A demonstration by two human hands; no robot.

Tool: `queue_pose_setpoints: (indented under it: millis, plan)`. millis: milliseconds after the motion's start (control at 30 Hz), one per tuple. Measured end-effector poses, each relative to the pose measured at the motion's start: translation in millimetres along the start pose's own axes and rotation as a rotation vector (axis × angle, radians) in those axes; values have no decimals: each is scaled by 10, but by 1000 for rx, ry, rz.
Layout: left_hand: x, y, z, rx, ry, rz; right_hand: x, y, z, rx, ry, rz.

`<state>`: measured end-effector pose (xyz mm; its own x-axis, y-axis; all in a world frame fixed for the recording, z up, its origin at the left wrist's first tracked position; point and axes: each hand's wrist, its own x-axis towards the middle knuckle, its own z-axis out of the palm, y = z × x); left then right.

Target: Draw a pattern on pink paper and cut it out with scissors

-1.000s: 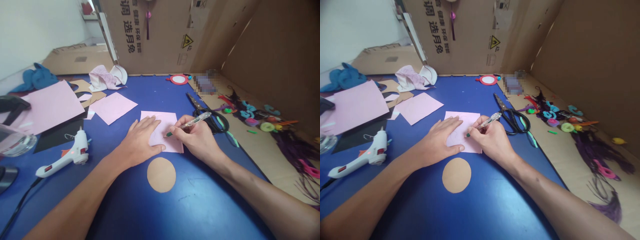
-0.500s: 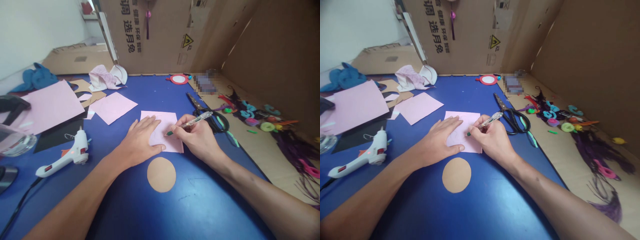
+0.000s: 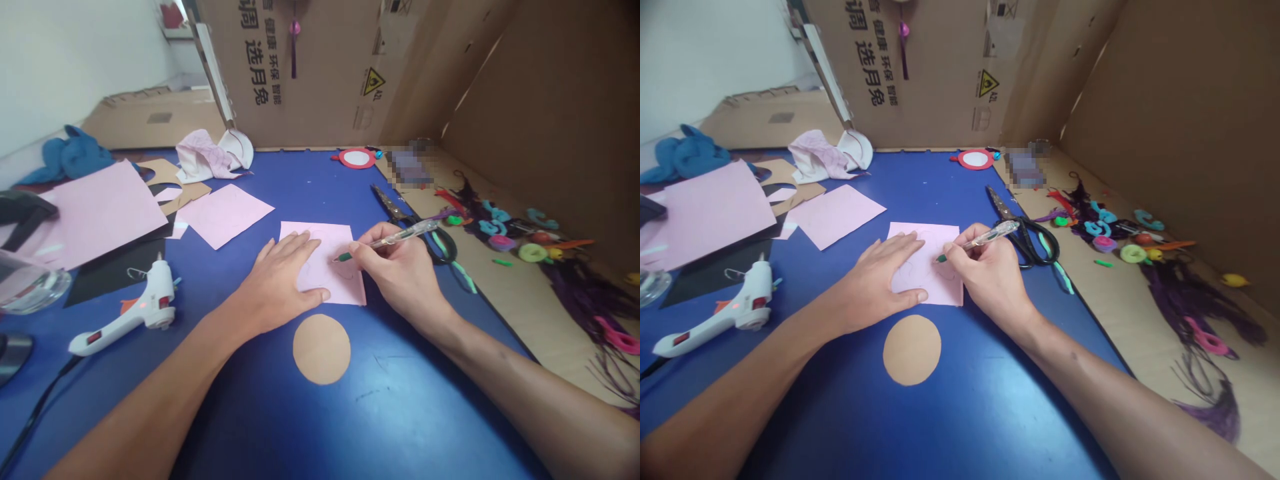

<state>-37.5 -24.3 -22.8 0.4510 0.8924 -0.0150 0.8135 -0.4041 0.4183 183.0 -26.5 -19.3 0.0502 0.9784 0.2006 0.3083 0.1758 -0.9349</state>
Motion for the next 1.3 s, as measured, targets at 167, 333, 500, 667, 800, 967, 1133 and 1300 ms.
queue_pose_setpoints:
  millis: [167, 333, 500, 667, 800, 967, 1133, 1300]
  plan:
    - [1, -5, 3, 3, -6, -2, 6, 11, 3, -4, -12, 1]
    - [-2, -4, 1, 5, -2, -5, -2, 33, 12, -14, -81, -1]
    - [3, -9, 16, 2, 6, -3, -9, 30, 8, -18, -106, -6]
    - [4, -14, 25, 12, 10, -2, -3, 30, 3, -29, -114, -21]
    - [2, -8, 17, 13, -1, -11, -4, 40, 5, -45, -124, -15]
    - [0, -8, 13, 16, 4, -3, 0, 53, 11, -42, -84, -1]
    - [0, -10, 13, 13, 5, 0, 5, 56, 13, -39, -60, 4]
    - [-1, -13, 27, 16, 16, -1, -3, 37, 9, -36, -95, -15]
